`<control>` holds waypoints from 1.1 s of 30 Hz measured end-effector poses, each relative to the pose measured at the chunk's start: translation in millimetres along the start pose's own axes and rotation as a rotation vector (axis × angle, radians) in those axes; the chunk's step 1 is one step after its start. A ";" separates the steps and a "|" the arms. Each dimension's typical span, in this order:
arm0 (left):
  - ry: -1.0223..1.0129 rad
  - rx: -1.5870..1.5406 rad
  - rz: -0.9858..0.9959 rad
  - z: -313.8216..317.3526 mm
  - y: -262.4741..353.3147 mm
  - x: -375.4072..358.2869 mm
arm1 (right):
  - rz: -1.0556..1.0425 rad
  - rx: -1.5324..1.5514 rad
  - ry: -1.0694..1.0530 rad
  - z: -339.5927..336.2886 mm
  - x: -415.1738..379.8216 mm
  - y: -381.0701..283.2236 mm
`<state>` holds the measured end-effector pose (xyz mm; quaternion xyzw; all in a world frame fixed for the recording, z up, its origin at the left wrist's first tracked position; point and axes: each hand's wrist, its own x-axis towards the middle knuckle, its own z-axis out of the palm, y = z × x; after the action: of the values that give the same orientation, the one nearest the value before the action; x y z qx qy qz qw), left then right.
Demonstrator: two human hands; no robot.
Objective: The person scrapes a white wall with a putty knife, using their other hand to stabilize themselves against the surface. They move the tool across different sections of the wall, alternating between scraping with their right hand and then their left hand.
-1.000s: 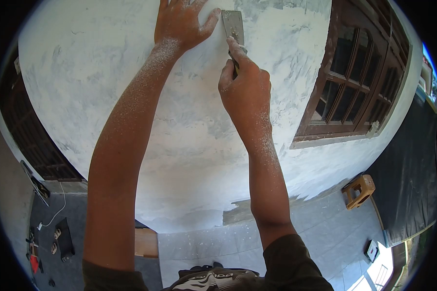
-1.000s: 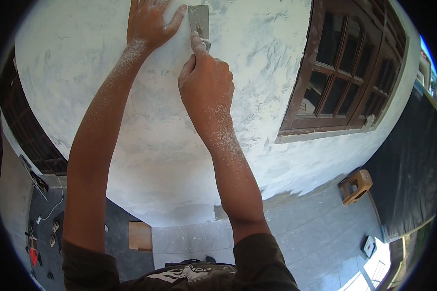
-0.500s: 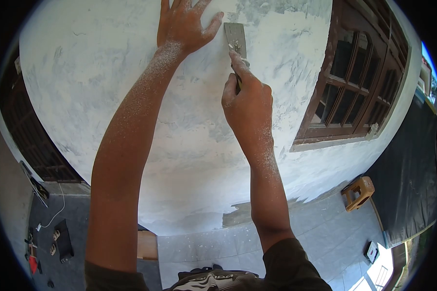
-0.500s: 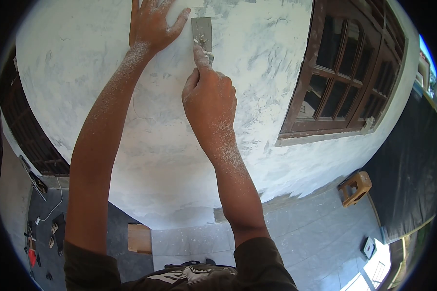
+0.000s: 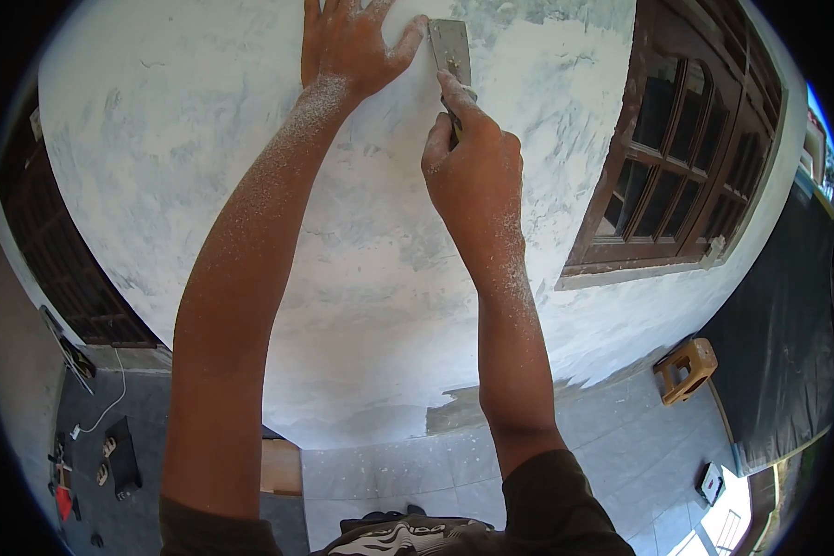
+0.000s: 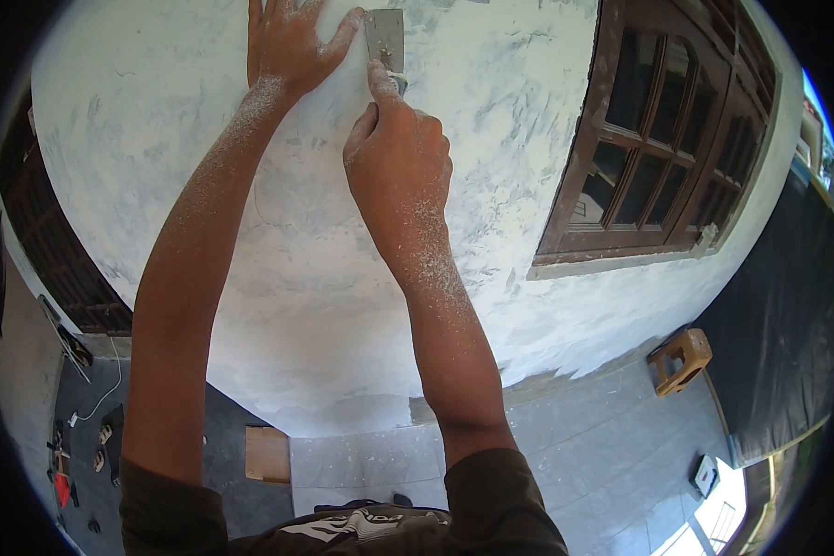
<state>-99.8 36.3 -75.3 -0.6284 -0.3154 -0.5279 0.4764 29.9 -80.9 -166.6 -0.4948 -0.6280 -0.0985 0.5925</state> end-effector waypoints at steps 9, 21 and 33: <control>-0.020 0.035 -0.029 -0.5 0.6 1.7 | -0.056 -0.010 0.029 6.5 -4.8 9.6; -0.031 0.042 -0.030 0.4 0.8 -1.8 | -0.071 -0.035 0.033 2.7 10.2 8.0; -0.020 0.041 -0.027 -0.1 0.2 0.3 | -0.030 -0.038 -0.009 -3.8 3.7 0.8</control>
<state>-99.6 36.2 -75.0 -0.6193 -0.3394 -0.5213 0.4790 33.6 -81.3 -162.8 -0.4971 -0.6359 -0.1172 0.5786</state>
